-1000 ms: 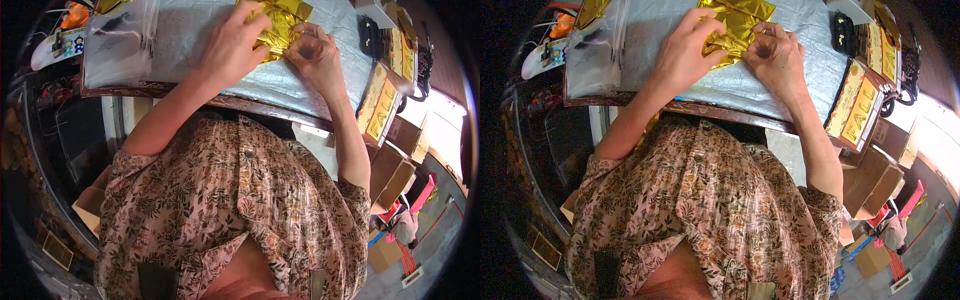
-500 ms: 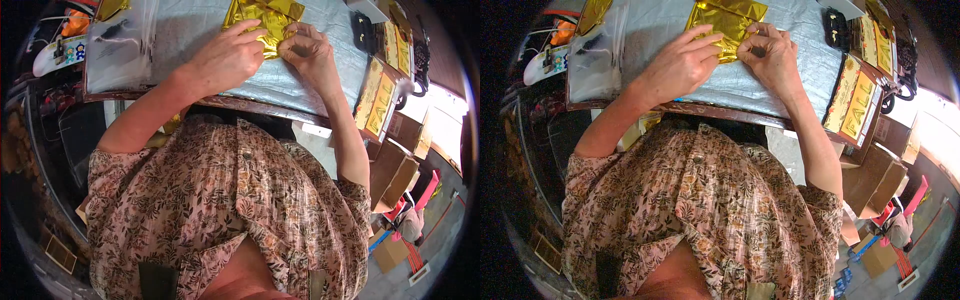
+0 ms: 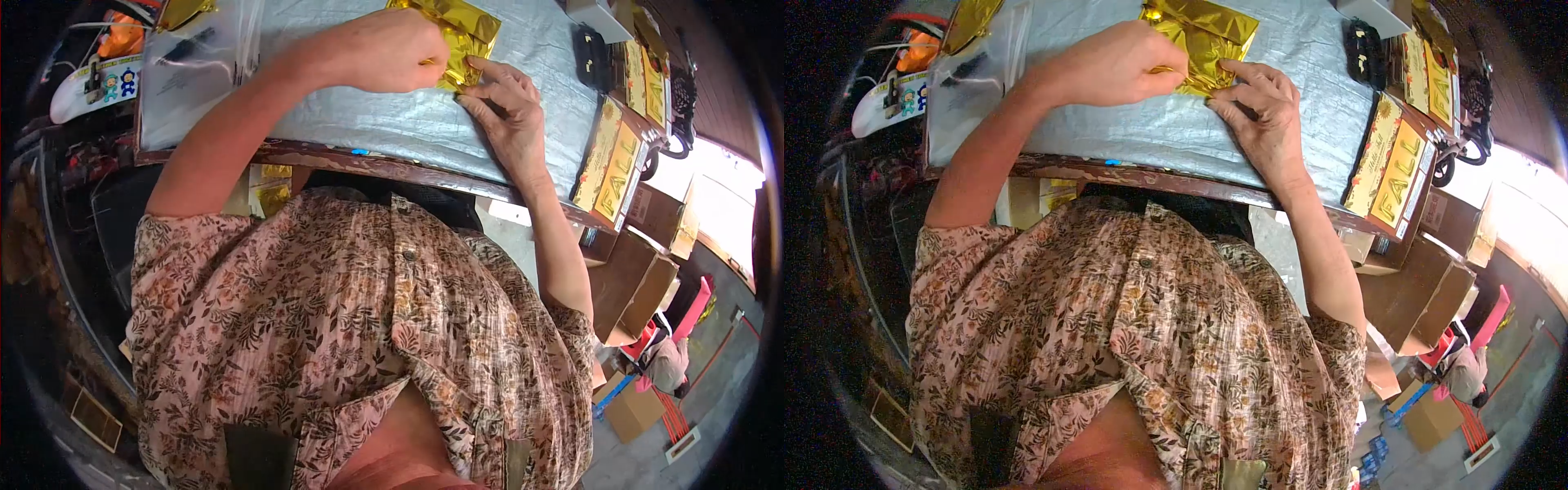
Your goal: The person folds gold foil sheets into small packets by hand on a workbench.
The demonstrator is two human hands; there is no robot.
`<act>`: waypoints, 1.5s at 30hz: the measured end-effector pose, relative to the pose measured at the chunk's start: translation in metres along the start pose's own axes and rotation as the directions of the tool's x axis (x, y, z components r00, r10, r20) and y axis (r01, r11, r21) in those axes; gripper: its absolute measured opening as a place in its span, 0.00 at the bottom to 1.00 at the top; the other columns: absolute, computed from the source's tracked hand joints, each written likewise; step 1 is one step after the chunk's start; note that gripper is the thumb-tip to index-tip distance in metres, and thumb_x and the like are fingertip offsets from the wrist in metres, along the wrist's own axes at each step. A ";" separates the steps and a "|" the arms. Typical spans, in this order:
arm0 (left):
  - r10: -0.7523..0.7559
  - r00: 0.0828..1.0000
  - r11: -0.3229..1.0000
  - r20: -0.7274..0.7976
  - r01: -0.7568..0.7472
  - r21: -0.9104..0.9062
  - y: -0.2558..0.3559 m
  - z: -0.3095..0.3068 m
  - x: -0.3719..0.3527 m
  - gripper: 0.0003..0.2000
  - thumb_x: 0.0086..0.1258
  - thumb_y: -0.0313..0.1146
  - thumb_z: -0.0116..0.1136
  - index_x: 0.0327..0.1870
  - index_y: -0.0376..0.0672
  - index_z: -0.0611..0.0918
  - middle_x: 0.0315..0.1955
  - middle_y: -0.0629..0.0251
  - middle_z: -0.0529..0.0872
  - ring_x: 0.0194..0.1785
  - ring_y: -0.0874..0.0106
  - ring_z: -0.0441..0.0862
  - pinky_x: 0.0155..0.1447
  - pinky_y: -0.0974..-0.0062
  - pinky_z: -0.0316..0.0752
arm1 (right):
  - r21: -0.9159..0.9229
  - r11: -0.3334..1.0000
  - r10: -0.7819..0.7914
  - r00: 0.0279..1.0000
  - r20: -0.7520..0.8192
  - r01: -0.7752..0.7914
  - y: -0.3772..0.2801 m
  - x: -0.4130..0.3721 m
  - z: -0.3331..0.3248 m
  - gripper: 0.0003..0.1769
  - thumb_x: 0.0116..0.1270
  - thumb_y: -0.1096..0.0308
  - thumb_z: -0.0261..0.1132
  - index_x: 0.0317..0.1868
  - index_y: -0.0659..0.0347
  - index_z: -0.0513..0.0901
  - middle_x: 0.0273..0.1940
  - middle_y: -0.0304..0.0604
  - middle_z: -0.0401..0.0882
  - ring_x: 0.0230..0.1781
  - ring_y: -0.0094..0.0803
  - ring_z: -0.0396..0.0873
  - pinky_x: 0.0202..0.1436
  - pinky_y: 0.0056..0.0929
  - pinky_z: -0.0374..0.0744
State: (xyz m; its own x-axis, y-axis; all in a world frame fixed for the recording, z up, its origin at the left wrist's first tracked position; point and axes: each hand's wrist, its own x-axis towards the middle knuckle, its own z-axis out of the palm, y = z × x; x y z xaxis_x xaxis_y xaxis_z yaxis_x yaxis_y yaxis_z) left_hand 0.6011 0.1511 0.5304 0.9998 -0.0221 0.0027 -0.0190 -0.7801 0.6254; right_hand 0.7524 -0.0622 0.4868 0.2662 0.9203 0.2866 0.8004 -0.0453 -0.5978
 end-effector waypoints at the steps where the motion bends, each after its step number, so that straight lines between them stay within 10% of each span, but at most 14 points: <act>1: 0.018 0.999 1.000 0.029 -0.018 -0.001 -0.001 -0.002 0.002 0.14 0.75 0.37 0.59 0.34 0.35 0.83 0.20 0.49 0.80 0.24 0.55 0.80 0.33 0.55 0.71 | -0.002 1.000 0.009 1.000 -0.026 -0.009 -0.001 0.002 0.003 0.07 0.65 0.71 0.77 0.43 0.59 0.92 0.60 0.39 0.89 0.64 0.41 0.78 0.73 0.40 0.69; 5: -0.205 0.962 0.978 0.181 0.208 0.001 -0.009 -0.017 -0.001 0.16 0.79 0.42 0.58 0.39 0.38 0.87 0.26 0.53 0.87 0.33 0.66 0.88 0.41 0.62 0.78 | 0.039 0.997 0.073 0.997 0.002 -0.073 -0.007 0.002 0.003 0.05 0.66 0.73 0.75 0.41 0.62 0.91 0.60 0.40 0.89 0.64 0.42 0.79 0.72 0.41 0.71; 7: -0.238 0.971 0.767 -0.010 0.182 -0.615 -0.036 -0.008 -0.019 0.16 0.81 0.46 0.57 0.48 0.44 0.91 0.42 0.57 0.93 0.49 0.72 0.89 0.56 0.69 0.81 | 0.076 0.994 0.083 0.997 0.005 -0.084 -0.004 0.001 0.004 0.05 0.66 0.74 0.75 0.42 0.63 0.90 0.60 0.42 0.89 0.65 0.43 0.79 0.72 0.41 0.71; 8: -0.183 0.983 0.839 -0.010 0.151 -0.522 -0.039 -0.023 -0.033 0.14 0.78 0.38 0.58 0.57 0.47 0.90 0.56 0.62 0.91 0.60 0.69 0.86 0.68 0.72 0.78 | 0.094 0.990 0.105 0.994 0.013 -0.106 -0.007 0.002 0.003 0.05 0.67 0.75 0.74 0.42 0.64 0.90 0.60 0.43 0.88 0.66 0.42 0.78 0.73 0.41 0.70; 15: -0.017 0.978 0.988 -0.206 -0.016 -0.155 -0.045 0.002 -0.085 0.20 0.65 0.19 0.61 0.59 0.42 0.85 0.60 0.64 0.88 0.64 0.63 0.85 0.71 0.64 0.78 | 0.066 0.992 0.100 0.991 0.083 -0.106 -0.009 0.002 -0.004 0.06 0.68 0.76 0.74 0.44 0.64 0.91 0.62 0.39 0.87 0.68 0.41 0.76 0.75 0.40 0.68; 19: 0.084 0.919 0.994 -0.386 -0.106 -0.038 -0.056 0.024 -0.075 0.18 0.58 0.22 0.75 0.50 0.41 0.85 0.53 0.67 0.88 0.58 0.64 0.86 0.63 0.66 0.83 | 0.030 0.986 0.157 0.982 0.107 -0.161 -0.013 0.003 -0.004 0.08 0.67 0.77 0.75 0.47 0.63 0.92 0.63 0.39 0.87 0.69 0.40 0.75 0.76 0.40 0.68; 32: -0.011 0.887 0.980 -0.462 -0.081 -0.180 -0.053 0.028 -0.068 0.06 0.63 0.28 0.75 0.34 0.37 0.88 0.45 0.66 0.90 0.51 0.66 0.85 0.55 0.67 0.81 | -0.028 0.974 0.224 0.974 0.041 -0.223 -0.021 0.003 0.003 0.09 0.69 0.73 0.74 0.49 0.64 0.91 0.61 0.37 0.88 0.69 0.38 0.75 0.76 0.38 0.67; 35: -0.145 0.931 0.982 -0.336 0.096 -0.160 -0.049 0.019 -0.066 0.10 0.62 0.32 0.77 0.33 0.37 0.87 0.52 0.64 0.87 0.57 0.65 0.83 0.61 0.64 0.79 | 0.008 0.971 0.239 0.970 0.031 -0.240 -0.021 0.004 0.004 0.10 0.70 0.73 0.74 0.50 0.64 0.91 0.60 0.37 0.89 0.69 0.38 0.75 0.76 0.37 0.66; 40: 0.136 0.883 0.989 -0.449 -0.149 0.008 -0.061 0.005 -0.050 0.16 0.56 0.41 0.83 0.31 0.40 0.85 0.75 0.67 0.72 0.74 0.63 0.71 0.75 0.57 0.67 | 0.016 0.972 0.233 0.972 0.044 -0.234 -0.021 0.006 0.003 0.09 0.71 0.74 0.72 0.49 0.63 0.91 0.59 0.37 0.89 0.68 0.38 0.75 0.76 0.38 0.66; 45: 0.034 0.953 0.999 -0.301 -0.043 -0.023 -0.067 0.007 -0.044 0.19 0.56 0.47 0.83 0.28 0.40 0.86 0.75 0.66 0.74 0.77 0.61 0.68 0.78 0.54 0.61 | 0.072 0.972 0.221 0.975 0.040 -0.223 -0.018 0.006 0.003 0.07 0.72 0.74 0.72 0.48 0.63 0.90 0.59 0.37 0.88 0.66 0.37 0.75 0.75 0.38 0.67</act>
State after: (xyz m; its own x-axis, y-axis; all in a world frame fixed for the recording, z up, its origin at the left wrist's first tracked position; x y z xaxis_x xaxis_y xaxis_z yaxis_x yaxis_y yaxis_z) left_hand 0.5586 0.1998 0.4831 0.9556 0.1408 0.2587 -0.0612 -0.7641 0.6422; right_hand 0.7378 -0.0548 0.4967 0.4147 0.9023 0.1178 0.6804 -0.2215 -0.6986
